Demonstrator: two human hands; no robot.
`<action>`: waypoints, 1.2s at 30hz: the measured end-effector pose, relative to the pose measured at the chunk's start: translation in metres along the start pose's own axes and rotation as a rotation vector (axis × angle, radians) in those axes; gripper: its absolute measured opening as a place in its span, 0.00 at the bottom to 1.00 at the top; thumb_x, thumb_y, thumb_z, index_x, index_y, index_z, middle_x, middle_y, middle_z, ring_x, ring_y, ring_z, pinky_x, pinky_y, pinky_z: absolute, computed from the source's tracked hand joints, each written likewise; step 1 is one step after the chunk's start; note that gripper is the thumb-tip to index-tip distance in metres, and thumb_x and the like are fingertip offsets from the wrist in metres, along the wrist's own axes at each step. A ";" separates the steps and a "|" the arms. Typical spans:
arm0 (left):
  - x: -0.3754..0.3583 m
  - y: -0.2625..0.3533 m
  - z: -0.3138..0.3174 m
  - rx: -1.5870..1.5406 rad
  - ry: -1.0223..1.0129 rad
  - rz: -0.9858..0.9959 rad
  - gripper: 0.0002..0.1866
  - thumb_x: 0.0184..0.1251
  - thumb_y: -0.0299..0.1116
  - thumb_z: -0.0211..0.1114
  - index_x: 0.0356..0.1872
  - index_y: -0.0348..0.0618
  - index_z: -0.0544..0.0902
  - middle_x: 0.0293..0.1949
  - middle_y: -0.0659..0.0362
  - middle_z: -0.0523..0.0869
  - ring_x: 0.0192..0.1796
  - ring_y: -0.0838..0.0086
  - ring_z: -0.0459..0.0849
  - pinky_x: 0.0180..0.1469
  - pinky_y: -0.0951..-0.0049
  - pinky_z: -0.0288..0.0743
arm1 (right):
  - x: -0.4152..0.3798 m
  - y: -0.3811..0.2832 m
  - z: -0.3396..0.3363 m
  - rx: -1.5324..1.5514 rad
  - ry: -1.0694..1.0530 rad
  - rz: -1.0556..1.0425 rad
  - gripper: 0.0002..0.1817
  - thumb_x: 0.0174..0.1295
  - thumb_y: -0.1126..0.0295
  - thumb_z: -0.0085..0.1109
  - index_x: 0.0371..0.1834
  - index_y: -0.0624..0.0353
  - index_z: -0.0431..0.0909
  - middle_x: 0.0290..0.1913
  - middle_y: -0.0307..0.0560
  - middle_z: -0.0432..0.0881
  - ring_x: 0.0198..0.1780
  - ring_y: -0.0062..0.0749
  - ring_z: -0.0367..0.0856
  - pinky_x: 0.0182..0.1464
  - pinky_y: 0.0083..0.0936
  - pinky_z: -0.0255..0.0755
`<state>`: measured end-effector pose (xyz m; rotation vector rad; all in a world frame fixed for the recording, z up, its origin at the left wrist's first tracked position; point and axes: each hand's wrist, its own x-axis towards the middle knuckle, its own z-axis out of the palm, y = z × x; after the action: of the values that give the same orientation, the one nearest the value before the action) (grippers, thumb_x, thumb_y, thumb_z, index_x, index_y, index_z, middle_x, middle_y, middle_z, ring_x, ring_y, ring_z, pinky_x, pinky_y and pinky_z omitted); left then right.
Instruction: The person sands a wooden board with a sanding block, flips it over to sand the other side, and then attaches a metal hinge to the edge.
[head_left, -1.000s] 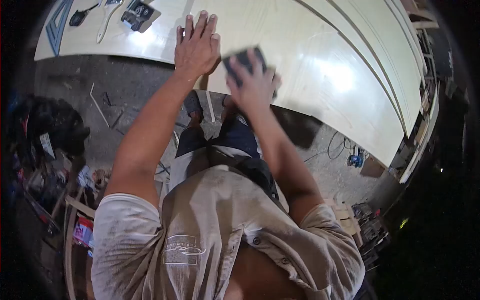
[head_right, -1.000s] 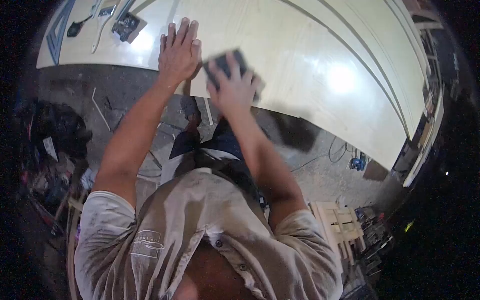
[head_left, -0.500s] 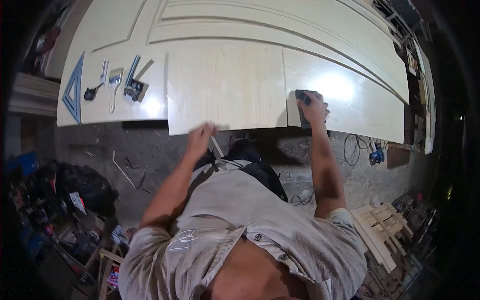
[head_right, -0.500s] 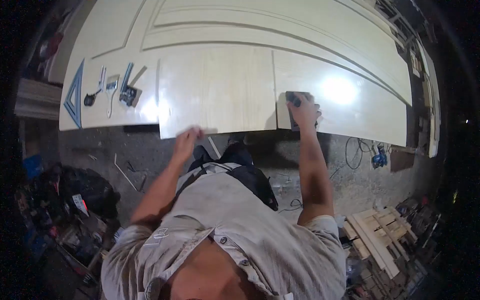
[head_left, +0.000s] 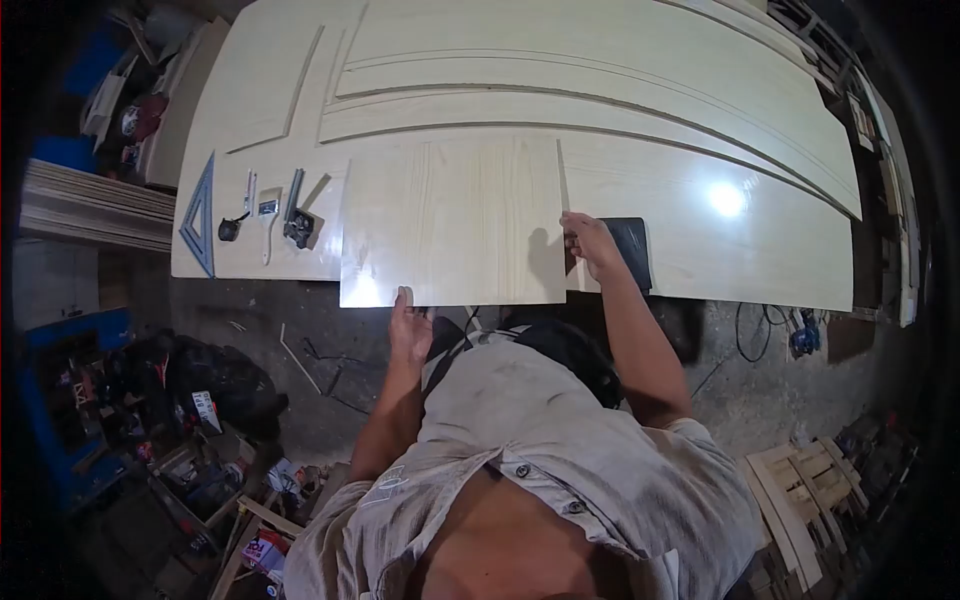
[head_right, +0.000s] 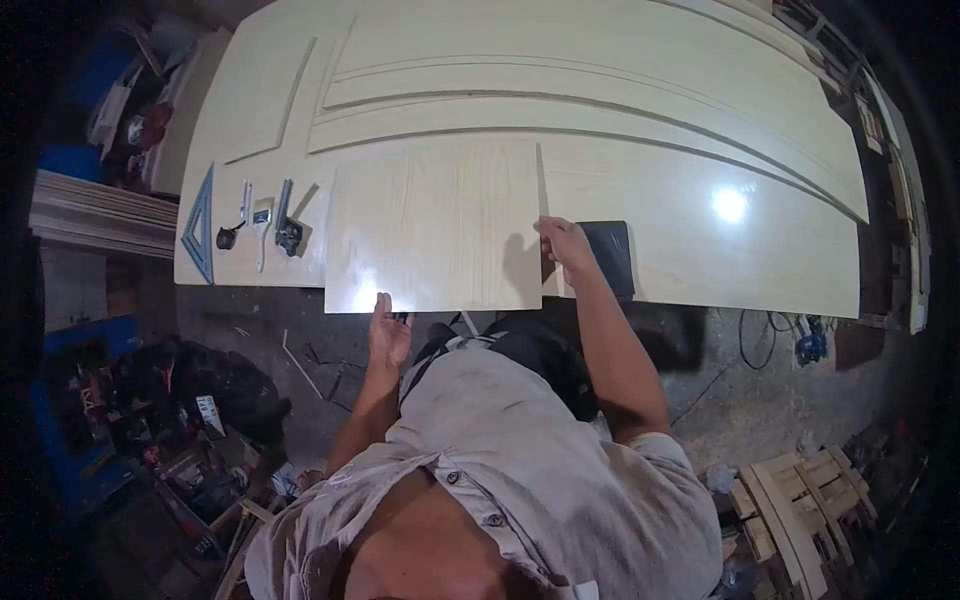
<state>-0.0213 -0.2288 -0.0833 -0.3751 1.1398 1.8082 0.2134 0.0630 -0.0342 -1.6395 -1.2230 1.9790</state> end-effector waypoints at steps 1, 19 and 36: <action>-0.001 0.005 0.002 0.006 -0.055 0.032 0.28 0.75 0.48 0.66 0.68 0.45 0.72 0.67 0.58 0.77 0.71 0.64 0.72 0.75 0.53 0.65 | -0.003 0.000 -0.001 0.099 -0.096 0.022 0.22 0.64 0.66 0.65 0.60 0.62 0.81 0.35 0.36 0.82 0.34 0.20 0.77 0.34 0.21 0.70; -0.026 0.164 -0.003 -0.074 -0.711 0.470 0.28 0.75 0.43 0.63 0.71 0.44 0.74 0.70 0.55 0.77 0.74 0.59 0.72 0.75 0.51 0.66 | -0.117 -0.184 0.043 0.247 -0.297 -0.842 0.49 0.56 0.72 0.78 0.79 0.55 0.57 0.54 0.50 0.83 0.51 0.30 0.82 0.58 0.29 0.78; -0.036 0.189 -0.015 -0.602 -0.818 0.744 0.20 0.83 0.45 0.49 0.67 0.50 0.74 0.50 0.52 0.84 0.52 0.59 0.82 0.63 0.48 0.72 | -0.247 -0.107 0.108 -0.430 -0.968 -1.455 0.24 0.41 0.68 0.77 0.47 0.47 0.88 0.48 0.46 0.79 0.48 0.42 0.81 0.47 0.35 0.76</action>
<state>-0.1631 -0.2859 0.0346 0.5122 0.1159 2.5712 0.1609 -0.0880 0.2077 0.4840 -2.2311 1.3535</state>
